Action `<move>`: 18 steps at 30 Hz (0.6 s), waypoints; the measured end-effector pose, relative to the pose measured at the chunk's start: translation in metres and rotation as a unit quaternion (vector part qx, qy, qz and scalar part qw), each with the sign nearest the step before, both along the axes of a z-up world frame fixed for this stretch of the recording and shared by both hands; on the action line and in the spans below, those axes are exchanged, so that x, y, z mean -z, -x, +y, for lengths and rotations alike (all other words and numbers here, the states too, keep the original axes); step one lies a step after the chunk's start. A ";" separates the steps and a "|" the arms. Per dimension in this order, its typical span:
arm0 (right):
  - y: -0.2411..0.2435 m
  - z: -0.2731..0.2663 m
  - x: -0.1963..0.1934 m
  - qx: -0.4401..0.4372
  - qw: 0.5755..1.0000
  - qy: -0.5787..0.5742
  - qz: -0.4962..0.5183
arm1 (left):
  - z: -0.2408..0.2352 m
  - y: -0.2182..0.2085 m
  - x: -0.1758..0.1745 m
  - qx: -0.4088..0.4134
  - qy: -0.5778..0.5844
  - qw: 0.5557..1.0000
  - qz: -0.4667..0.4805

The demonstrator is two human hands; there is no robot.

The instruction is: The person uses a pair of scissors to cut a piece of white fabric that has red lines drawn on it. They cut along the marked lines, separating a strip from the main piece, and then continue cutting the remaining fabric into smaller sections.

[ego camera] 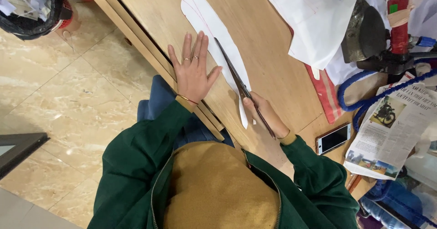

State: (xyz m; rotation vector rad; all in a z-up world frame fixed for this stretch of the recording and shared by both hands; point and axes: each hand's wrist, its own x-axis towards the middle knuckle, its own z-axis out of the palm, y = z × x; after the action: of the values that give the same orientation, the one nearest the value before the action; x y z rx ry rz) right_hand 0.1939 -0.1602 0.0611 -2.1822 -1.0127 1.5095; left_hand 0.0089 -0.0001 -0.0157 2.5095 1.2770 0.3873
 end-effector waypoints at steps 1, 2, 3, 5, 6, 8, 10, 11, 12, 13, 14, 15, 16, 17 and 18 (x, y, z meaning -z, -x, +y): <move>0.001 0.002 -0.004 0.000 1.000 0.000 0.000 | -0.001 0.000 0.002 0.000 0.000 1.000 0.000; 0.002 0.005 -0.008 -0.001 1.000 0.004 -0.001 | -0.001 0.000 0.003 0.001 -0.003 1.000 -0.001; 0.003 0.008 -0.011 -0.002 1.000 0.007 -0.002 | -0.001 0.000 0.004 0.001 -0.005 1.000 -0.003; 0.003 0.015 -0.016 -0.008 1.000 0.006 0.000 | -0.001 0.001 0.004 0.002 -0.002 1.000 -0.003; 0.002 0.019 -0.018 -0.012 1.000 0.005 0.001 | -0.001 0.000 0.005 0.004 0.000 1.000 -0.005; 0.003 0.026 -0.019 -0.014 1.000 -0.001 0.003 | 0.000 0.000 0.004 0.005 0.006 1.000 -0.005; 0.004 0.030 -0.020 -0.018 1.000 -0.006 0.008 | -0.001 0.001 0.003 0.004 0.013 1.000 -0.004; 0.006 0.030 -0.020 -0.018 1.000 -0.007 0.008 | -0.001 0.001 0.003 0.004 0.013 1.000 -0.003; 0.006 0.032 -0.020 -0.020 1.000 -0.010 0.008 | 0.000 0.000 0.003 0.003 0.012 1.000 -0.003; 0.005 0.031 -0.016 -0.021 1.000 -0.010 0.009 | 0.000 0.001 0.003 0.002 0.011 1.000 -0.003; 0.003 0.029 -0.013 -0.019 1.000 -0.011 0.012 | 0.000 0.001 0.004 0.002 0.015 1.000 -0.001; 0.002 0.028 -0.009 -0.016 1.000 -0.012 0.016 | 0.000 0.001 0.004 0.003 0.019 1.000 0.001; 0.002 0.028 -0.009 -0.016 1.000 -0.010 0.016 | 0.000 0.000 0.005 0.003 0.020 1.000 0.001; 0.001 0.028 -0.008 -0.023 1.000 -0.009 0.008 | 0.000 -0.001 0.005 0.003 0.017 1.000 -0.003; 0.001 0.029 -0.007 -0.030 0.999 -0.010 0.000 | 0.001 -0.001 0.006 0.001 0.012 1.000 -0.006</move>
State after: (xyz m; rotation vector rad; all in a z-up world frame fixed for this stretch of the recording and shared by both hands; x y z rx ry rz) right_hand 0.1928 -0.1315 0.0676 -2.1569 -1.0977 1.5195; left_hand 0.0095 0.0006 -0.0216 2.4847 1.2662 0.3825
